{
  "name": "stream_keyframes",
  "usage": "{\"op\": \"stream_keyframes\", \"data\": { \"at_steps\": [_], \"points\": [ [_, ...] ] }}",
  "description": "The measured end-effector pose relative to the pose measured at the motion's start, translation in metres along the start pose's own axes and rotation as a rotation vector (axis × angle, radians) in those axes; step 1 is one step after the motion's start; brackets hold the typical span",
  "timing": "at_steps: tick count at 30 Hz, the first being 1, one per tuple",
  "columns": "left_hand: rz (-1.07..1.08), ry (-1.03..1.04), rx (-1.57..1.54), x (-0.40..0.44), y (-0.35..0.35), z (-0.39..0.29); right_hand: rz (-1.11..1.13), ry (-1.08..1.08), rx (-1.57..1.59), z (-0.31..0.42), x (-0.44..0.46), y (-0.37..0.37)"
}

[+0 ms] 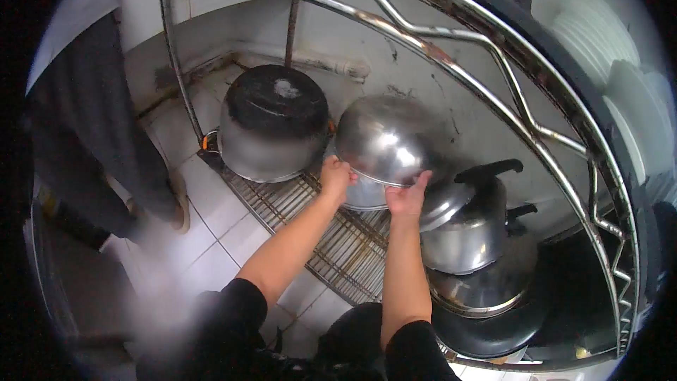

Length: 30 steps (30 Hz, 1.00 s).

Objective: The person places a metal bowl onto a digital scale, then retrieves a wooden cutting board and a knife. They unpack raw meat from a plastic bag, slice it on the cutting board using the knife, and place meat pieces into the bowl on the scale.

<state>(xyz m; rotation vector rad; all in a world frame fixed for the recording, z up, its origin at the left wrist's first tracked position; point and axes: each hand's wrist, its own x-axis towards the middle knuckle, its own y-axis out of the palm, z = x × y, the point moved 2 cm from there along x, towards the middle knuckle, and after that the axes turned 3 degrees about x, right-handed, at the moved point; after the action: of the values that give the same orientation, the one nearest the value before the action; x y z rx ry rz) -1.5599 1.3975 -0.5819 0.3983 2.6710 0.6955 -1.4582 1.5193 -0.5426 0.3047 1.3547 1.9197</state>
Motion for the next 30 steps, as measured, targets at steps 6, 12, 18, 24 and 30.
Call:
{"op": "stream_keyframes", "data": {
  "at_steps": [6,12,18,24,30],
  "points": [
    [0.266,-0.203,0.020,-0.036,-0.005,-0.032,0.178,-0.190,-0.128,0.017,-0.030,0.066],
    [0.322,-0.272,0.342,-0.081,-0.092,-0.066,-0.002,-0.214,-0.975,0.035,-0.097,0.133],
    [0.030,-0.408,0.360,-0.172,-0.200,-0.138,0.571,0.195,-1.896,-0.039,-0.204,0.179],
    [-0.115,-0.443,0.434,-0.287,-0.240,-0.263,1.396,-0.170,-2.106,-0.042,-0.322,0.199],
    [-0.050,-0.705,0.458,-0.407,-0.190,-0.387,1.541,-0.316,-2.142,0.025,-0.418,0.262]
  ]
}}
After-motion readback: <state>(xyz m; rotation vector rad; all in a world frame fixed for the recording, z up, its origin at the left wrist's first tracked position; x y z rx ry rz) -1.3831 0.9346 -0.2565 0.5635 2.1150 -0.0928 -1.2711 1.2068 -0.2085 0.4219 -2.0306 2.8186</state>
